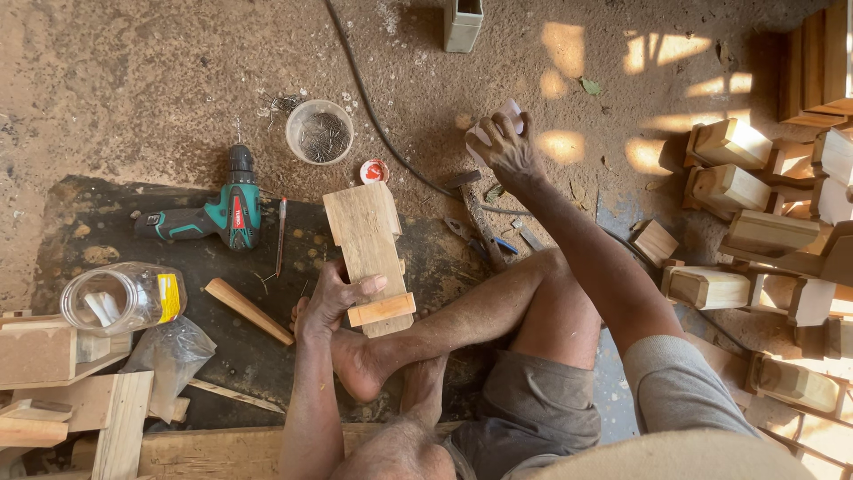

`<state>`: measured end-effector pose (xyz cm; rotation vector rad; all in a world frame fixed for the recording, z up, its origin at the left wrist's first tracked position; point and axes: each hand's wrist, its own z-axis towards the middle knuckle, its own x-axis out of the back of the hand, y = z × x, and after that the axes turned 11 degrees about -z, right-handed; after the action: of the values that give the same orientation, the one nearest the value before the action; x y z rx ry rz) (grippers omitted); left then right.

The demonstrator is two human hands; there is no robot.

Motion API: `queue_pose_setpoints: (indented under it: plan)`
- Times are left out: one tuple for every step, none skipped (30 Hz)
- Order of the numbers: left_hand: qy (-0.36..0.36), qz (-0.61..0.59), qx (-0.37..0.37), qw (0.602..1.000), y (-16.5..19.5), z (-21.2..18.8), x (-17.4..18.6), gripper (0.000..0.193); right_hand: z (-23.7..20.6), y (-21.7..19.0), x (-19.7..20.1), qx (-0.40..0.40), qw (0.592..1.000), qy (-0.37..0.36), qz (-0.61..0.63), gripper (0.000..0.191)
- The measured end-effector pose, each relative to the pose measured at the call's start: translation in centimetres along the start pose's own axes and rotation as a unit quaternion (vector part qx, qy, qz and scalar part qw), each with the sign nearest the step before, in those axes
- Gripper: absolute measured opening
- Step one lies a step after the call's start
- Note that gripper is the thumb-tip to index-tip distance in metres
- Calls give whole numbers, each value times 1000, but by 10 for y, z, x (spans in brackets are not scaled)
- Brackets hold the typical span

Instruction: The person sits on the floor and assembles small wooden boxes by nailing pieces together. They pick up wooden parts, align them, and use a hammer to drive nails into the joints. The person occasionally adjusts the pieces and checks the alignment before continuing to hammer.

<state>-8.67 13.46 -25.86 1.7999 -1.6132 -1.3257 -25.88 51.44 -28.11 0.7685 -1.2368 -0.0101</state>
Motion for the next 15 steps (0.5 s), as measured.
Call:
queue_pose_setpoints:
  plan:
    - [1, 1, 1, 1000, 0, 0, 0, 88, 0, 1, 1, -2, 1000, 6, 6, 63]
    - [2, 3, 1, 1000, 0, 0, 0, 88, -1, 2, 1, -5, 1000, 12, 11, 62]
    - [4, 5, 1, 1000, 0, -1, 0, 88, -2, 3, 1, -19, 1000, 3, 21, 65]
    - [4, 5, 1, 1000, 0, -1, -1, 87, -4, 5, 1, -34, 999, -7, 32, 68]
    - [4, 5, 0, 1000, 1, -2, -1, 87, -5, 6, 1, -49, 998, -16, 42, 72]
    - [3, 5, -1, 1000, 1, -2, -1, 86, -7, 8, 0, -49, 998, -10, 45, 72]
    - [0, -1, -2, 1000, 1, -3, -2, 86, -9, 9, -1, -49, 998, -3, 48, 72]
    - [-3, -8, -2, 1000, 2, -3, -2, 86, -11, 10, -2, -49, 997, 3, 51, 72]
    - [-6, -15, -2, 1000, 2, -3, -2, 85, -13, 11, -3, -49, 997, 15, 53, 72]
    - [-4, -13, -1, 1000, 2, -3, -2, 85, -15, 12, -4, -48, 997, 27, 56, 72]
    - [-3, -10, 0, 1000, 2, -3, -3, 85, -17, 12, -5, -48, 996, 40, 59, 72]
    - [-2, -6, 1, 1000, 2, -2, -2, 84, -19, 12, -6, -58, 994, 50, 76, 71]
    - [-2, -7, -1, 1000, 2, -2, -2, 84, -21, 13, -7, -67, 992, 60, 93, 70]
    - [-2, -8, -1, 1000, 2, -1, -2, 84, -23, 13, -8, -76, 988, 70, 110, 69]
    - [-3, -7, -1, 1000, 1, -1, -2, 84, -25, 13, -8, -78, 989, 59, 108, 70]
